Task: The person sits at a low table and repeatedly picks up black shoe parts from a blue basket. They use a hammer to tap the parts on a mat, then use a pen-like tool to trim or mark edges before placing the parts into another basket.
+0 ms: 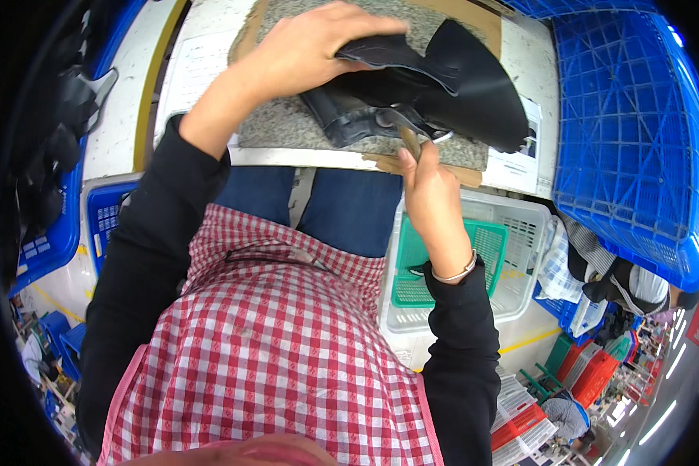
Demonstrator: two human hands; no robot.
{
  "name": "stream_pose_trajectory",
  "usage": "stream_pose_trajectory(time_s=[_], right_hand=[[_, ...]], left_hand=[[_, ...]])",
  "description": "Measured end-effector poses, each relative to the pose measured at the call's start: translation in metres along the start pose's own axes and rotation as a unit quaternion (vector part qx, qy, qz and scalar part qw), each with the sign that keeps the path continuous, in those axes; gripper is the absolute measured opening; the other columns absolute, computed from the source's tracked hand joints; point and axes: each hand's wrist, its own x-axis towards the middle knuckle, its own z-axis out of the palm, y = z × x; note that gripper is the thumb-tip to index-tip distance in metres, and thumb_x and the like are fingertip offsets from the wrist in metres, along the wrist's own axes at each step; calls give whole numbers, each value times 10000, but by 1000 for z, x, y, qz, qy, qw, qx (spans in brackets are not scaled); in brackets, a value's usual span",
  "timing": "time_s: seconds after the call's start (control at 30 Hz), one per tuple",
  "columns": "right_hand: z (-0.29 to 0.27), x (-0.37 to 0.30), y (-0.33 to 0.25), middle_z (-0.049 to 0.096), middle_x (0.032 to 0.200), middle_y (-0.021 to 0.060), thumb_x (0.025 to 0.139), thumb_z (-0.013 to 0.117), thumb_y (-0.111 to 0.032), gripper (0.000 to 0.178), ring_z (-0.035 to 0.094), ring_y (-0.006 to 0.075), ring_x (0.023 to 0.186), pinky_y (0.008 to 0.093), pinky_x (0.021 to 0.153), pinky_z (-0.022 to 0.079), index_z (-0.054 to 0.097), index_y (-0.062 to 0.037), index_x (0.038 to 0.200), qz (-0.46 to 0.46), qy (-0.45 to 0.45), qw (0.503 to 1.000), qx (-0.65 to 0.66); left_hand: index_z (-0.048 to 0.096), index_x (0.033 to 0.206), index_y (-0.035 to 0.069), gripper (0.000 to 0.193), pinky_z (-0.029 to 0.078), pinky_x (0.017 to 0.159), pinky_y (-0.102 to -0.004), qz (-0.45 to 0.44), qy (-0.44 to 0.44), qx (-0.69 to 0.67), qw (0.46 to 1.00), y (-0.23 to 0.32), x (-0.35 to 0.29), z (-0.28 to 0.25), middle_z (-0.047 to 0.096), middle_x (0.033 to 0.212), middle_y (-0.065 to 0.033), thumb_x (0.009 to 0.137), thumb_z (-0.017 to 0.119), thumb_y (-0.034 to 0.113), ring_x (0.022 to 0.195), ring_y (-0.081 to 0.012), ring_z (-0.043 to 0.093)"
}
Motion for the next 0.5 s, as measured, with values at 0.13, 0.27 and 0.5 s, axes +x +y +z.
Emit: stream_pose_trajectory(time_s=[0.13, 0.27, 0.5], right_hand=[[19, -7, -10, 656, 835, 336, 1078, 544, -320, 380, 635, 549, 822, 533, 684, 499, 529, 40, 1199, 101, -13, 992, 79], [10, -4, -24, 649, 773, 245, 1067, 564, -365, 389, 642, 434, 722, 461, 654, 497, 570, 22, 1107, 52, 5, 991, 123], [-43, -63, 8, 588, 742, 72, 1004, 686, -343, 356, 489, 178, 676, 335, 651, 465, 620, 6, 987, 114, 9, 919, 377]], left_hand=[[498, 1455, 33, 626, 562, 848, -417, -330, 81, -129, 932, 20, -67, 23, 704, 1132, -222, 899, 752, 166, 994, -345, 711], [499, 1388, -74, 579, 578, 703, -417, -345, 51, -164, 923, 15, -68, 20, 715, 963, -254, 916, 706, 188, 654, -288, 731], [671, 1274, 11, 394, 523, 930, -328, -198, 288, 44, 936, -76, -63, -164, 739, 1170, -146, 947, 718, 223, 1037, -213, 708]])
